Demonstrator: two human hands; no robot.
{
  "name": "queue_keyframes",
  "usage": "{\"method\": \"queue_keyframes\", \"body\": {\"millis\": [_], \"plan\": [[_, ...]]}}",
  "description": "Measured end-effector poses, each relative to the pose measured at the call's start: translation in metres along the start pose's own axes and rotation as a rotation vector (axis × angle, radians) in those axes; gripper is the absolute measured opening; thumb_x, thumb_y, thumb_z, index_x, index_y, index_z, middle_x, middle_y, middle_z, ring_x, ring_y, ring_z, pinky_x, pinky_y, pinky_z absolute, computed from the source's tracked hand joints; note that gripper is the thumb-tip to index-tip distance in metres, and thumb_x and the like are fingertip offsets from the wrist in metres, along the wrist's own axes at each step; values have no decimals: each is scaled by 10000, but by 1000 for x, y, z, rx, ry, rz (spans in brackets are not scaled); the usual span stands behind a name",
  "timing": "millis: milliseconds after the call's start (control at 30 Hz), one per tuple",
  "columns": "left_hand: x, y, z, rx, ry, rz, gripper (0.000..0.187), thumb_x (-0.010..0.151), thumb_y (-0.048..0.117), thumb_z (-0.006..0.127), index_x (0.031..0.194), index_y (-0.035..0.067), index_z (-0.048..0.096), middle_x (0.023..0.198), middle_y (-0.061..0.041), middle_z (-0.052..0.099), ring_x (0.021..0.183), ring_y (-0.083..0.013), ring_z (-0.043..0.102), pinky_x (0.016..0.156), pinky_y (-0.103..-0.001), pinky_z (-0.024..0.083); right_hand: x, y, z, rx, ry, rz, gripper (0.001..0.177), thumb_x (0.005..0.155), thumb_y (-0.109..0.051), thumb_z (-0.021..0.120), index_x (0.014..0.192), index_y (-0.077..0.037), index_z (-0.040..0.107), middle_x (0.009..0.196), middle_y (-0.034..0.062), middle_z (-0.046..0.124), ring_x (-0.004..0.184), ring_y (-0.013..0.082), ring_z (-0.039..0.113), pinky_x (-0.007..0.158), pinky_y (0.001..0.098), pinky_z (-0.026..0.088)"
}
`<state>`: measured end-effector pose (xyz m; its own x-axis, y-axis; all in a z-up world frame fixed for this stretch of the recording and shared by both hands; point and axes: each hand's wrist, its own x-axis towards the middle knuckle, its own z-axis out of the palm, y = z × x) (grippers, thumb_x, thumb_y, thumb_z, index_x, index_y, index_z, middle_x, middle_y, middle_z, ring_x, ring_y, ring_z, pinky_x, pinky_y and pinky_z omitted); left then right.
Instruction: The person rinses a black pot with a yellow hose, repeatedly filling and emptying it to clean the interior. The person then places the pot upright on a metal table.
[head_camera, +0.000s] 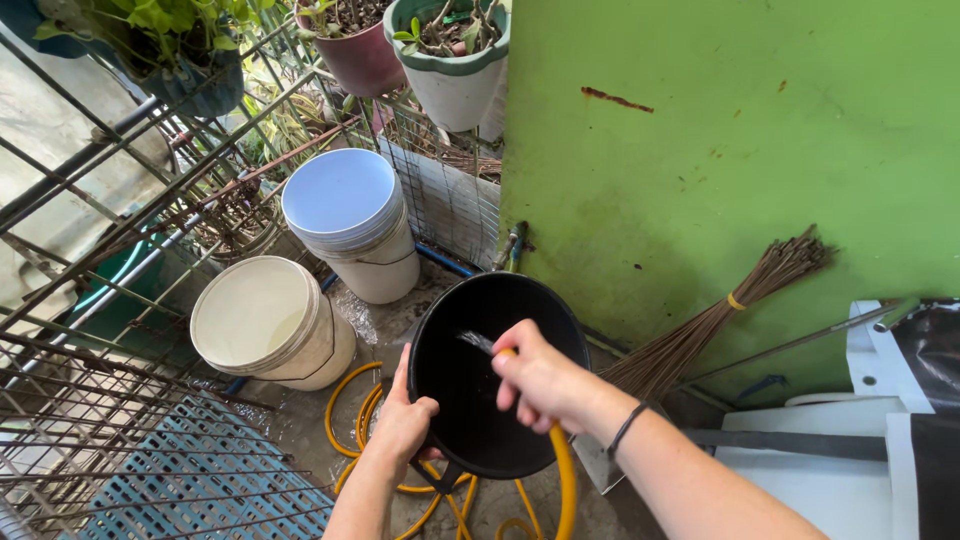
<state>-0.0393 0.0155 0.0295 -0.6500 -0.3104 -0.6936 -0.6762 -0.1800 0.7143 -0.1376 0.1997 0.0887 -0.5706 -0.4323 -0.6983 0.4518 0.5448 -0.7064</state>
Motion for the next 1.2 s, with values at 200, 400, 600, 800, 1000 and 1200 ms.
{"method": "queue_keyframes", "body": {"millis": [200,400,600,800,1000,1200], "plan": [[-2,-2,-5,28,-31,5,995,814,28,561,1586,532,187,1190,-95,691,603,-214,609,408,-345,491,32,33,-54,75,335,38,221,1045,-294,438,1244,-205,404,750,89,602,485,150,488,413,308,393],[-2,4,3,-68,-36,63,992,793,26,548,1584,503,184,1183,-40,691,608,-172,639,407,-329,501,33,66,-67,13,224,215,168,1046,-256,460,1190,-177,430,718,98,605,495,155,486,424,312,395],[1,12,10,-106,8,34,986,816,30,558,1587,505,167,1119,-50,702,622,-168,649,422,-319,514,19,62,-28,-1,-85,251,170,1057,-291,482,1212,-229,448,727,43,593,504,104,473,435,257,378],[4,14,9,-158,3,88,976,820,40,555,1602,482,173,1046,-101,707,601,-181,637,396,-321,482,8,34,8,63,-234,180,186,1069,-314,447,1234,-233,420,744,42,589,452,97,444,395,247,312],[19,1,8,-172,-15,117,977,801,14,570,1597,452,208,1080,-91,723,590,-181,646,377,-322,478,9,12,9,142,-211,37,194,1058,-298,455,1234,-224,420,756,71,591,413,109,419,371,252,280],[64,-34,2,-273,-89,337,1060,683,-115,549,1583,354,246,1385,8,628,1023,-162,731,685,-286,624,39,8,-23,185,164,-12,178,1040,-283,464,1207,-225,450,740,85,585,428,144,424,367,286,304]]}}
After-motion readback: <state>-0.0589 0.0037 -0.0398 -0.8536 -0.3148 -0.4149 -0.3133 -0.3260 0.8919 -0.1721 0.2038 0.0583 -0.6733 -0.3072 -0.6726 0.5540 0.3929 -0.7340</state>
